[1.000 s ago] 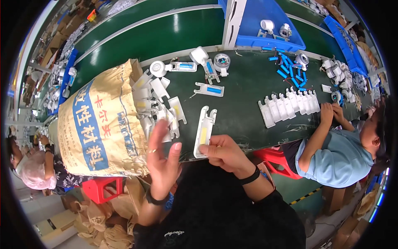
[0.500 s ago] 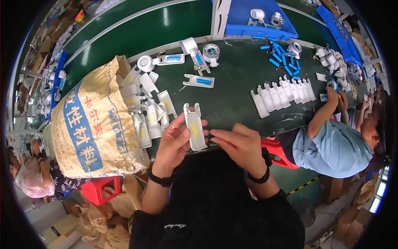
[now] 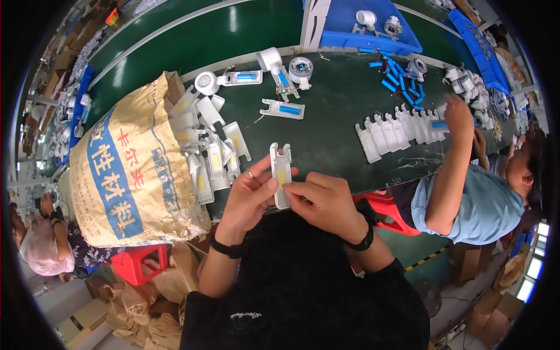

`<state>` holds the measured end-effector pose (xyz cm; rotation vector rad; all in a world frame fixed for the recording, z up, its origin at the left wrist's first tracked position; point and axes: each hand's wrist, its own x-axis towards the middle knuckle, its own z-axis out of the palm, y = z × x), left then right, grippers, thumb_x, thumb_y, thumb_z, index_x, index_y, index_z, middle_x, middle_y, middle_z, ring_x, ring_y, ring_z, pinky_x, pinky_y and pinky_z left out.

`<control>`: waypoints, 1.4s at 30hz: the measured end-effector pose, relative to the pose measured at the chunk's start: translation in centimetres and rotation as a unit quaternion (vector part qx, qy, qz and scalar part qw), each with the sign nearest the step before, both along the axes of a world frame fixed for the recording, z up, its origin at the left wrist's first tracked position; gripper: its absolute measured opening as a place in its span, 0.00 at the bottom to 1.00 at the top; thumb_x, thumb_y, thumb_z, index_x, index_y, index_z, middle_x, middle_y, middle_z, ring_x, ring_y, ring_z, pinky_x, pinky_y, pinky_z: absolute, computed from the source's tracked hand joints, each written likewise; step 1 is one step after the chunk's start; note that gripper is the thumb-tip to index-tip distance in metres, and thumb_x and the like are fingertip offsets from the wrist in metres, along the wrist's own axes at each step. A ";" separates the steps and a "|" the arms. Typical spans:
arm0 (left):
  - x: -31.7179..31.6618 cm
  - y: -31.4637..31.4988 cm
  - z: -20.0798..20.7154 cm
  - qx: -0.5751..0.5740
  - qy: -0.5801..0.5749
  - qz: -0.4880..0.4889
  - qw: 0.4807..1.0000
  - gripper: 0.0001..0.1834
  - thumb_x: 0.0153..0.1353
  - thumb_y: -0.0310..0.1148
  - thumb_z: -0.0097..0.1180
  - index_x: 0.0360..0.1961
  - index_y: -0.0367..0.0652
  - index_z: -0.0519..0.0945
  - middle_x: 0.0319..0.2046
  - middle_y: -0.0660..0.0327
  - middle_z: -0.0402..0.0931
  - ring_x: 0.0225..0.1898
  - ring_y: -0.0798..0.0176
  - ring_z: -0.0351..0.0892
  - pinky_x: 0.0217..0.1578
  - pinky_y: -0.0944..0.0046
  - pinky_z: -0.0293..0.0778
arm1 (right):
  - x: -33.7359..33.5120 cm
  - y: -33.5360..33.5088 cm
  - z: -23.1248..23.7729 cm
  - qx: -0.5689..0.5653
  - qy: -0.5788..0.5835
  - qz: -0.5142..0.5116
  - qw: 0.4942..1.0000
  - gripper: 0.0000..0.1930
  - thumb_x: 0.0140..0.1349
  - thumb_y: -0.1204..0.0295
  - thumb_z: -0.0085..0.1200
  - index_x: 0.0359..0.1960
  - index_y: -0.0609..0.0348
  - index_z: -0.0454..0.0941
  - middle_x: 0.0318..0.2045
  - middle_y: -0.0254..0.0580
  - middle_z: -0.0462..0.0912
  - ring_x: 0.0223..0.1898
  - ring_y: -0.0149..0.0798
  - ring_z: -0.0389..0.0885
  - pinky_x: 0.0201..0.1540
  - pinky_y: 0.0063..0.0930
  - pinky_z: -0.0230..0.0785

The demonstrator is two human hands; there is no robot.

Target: The person peels backing from adhesive strips, presses them onto plastic light housings, and places the housings on the table. After repeating this, they gather blue batteries from a box and scatter them across the workstation.

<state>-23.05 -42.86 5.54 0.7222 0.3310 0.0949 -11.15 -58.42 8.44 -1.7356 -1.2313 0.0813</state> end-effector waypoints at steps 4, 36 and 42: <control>-0.1 0.2 -0.7 0.008 0.023 -0.011 1.000 0.31 0.71 0.28 0.57 0.73 0.45 0.64 0.61 0.45 0.76 0.56 0.55 0.82 0.53 0.58 0.83 | 0.1 -0.2 -0.4 -0.009 0.062 0.007 0.998 0.13 0.51 0.78 0.68 0.39 0.52 0.87 0.19 0.33 0.68 0.18 0.36 0.72 0.19 0.31 0.63; 0.8 -0.6 -0.4 0.045 0.069 -0.044 0.996 0.30 0.72 0.28 0.56 0.73 0.41 0.64 0.60 0.45 0.77 0.57 0.56 0.82 0.55 0.56 0.81 | 1.2 -1.4 -1.4 -0.037 0.077 0.035 0.996 0.08 0.51 0.78 0.68 0.33 0.55 0.85 0.21 0.36 0.74 0.19 0.35 0.73 0.23 0.28 0.64; 1.0 -0.9 -0.5 0.100 0.069 -0.087 0.989 0.30 0.71 0.25 0.56 0.73 0.45 0.66 0.57 0.51 0.80 0.54 0.59 0.83 0.53 0.59 0.81 | 2.1 -1.9 -2.3 -0.095 0.285 0.016 0.954 0.05 0.51 0.78 0.67 0.30 0.58 0.84 0.20 0.29 0.71 0.21 0.21 0.64 0.24 0.20 0.55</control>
